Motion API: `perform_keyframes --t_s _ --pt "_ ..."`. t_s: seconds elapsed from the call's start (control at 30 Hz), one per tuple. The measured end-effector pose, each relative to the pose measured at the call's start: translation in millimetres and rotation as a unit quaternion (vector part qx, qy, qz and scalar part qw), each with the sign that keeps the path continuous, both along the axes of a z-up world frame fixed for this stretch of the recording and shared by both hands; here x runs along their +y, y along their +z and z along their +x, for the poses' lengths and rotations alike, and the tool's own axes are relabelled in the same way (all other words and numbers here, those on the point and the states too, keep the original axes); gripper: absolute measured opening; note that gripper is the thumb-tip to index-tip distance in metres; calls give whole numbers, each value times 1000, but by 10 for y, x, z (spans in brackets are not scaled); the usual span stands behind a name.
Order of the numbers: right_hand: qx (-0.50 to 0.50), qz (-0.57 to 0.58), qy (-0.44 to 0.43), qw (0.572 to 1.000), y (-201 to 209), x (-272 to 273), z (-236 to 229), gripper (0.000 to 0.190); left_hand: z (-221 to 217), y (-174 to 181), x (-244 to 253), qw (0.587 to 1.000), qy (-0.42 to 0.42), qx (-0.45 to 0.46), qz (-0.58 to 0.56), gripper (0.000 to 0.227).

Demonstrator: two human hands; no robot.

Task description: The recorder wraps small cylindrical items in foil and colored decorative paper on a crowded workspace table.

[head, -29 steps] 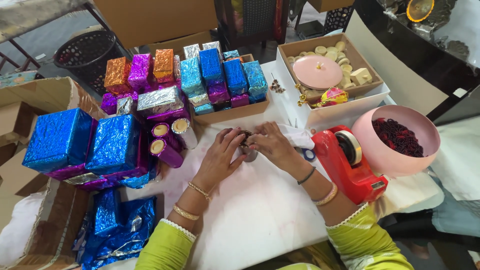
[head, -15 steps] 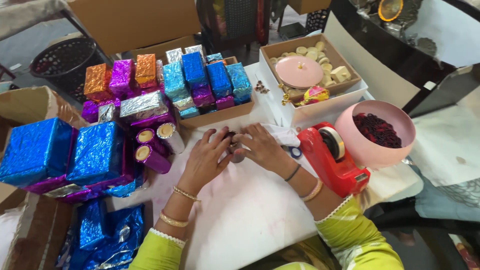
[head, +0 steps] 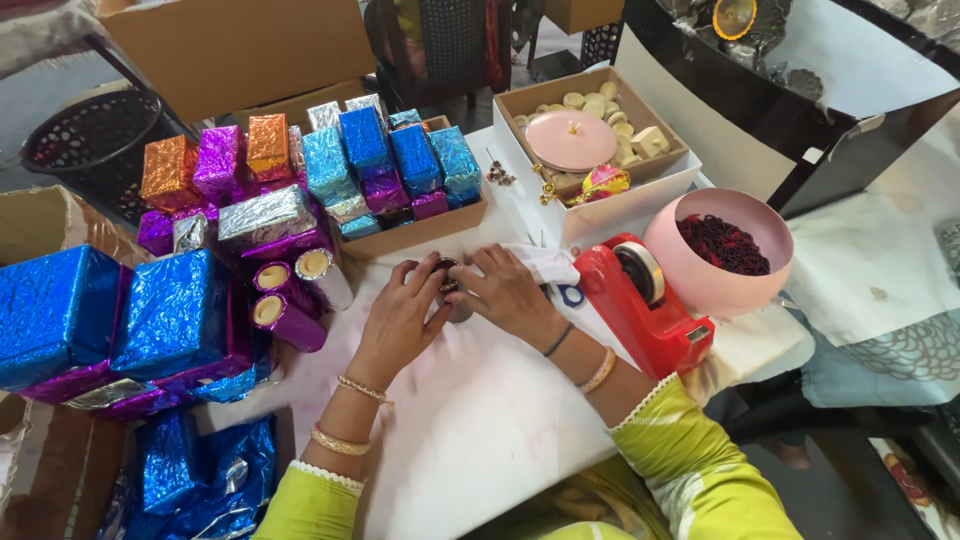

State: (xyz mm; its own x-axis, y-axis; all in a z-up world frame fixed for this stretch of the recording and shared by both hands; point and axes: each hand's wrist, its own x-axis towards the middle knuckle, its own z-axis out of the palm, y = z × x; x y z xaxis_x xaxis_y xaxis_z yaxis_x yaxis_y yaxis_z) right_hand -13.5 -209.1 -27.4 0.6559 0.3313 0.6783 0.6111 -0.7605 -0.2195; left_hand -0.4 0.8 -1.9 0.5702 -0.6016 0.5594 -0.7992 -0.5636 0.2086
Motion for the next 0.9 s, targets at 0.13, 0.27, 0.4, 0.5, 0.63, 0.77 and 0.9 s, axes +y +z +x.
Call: perform_keyframes --t_s 0.13,0.27,0.4,0.5,0.63,0.77,0.9 --pt "-42 -22 -12 999 -11 16 16 37 15 -9 11 1000 10 -6 12 46" --pt "-68 -55 -43 995 54 48 -18 35 6 15 -14 999 19 -27 35 47" --pt "-51 -62 -54 995 50 68 -3 32 -16 -3 -52 999 14 -24 28 46" --pt "-55 -55 -56 995 32 82 3 30 -16 -35 -51 1000 9 -25 10 49" --pt "-52 -27 -39 997 12 59 34 32 17 -57 -41 1000 7 -12 17 50" --pt "-41 -18 -28 999 -16 50 36 34 12 65 -27 996 19 -44 71 46" --pt "-42 -15 -20 999 -7 36 29 34 -39 210 -81 992 44 -60 106 43"
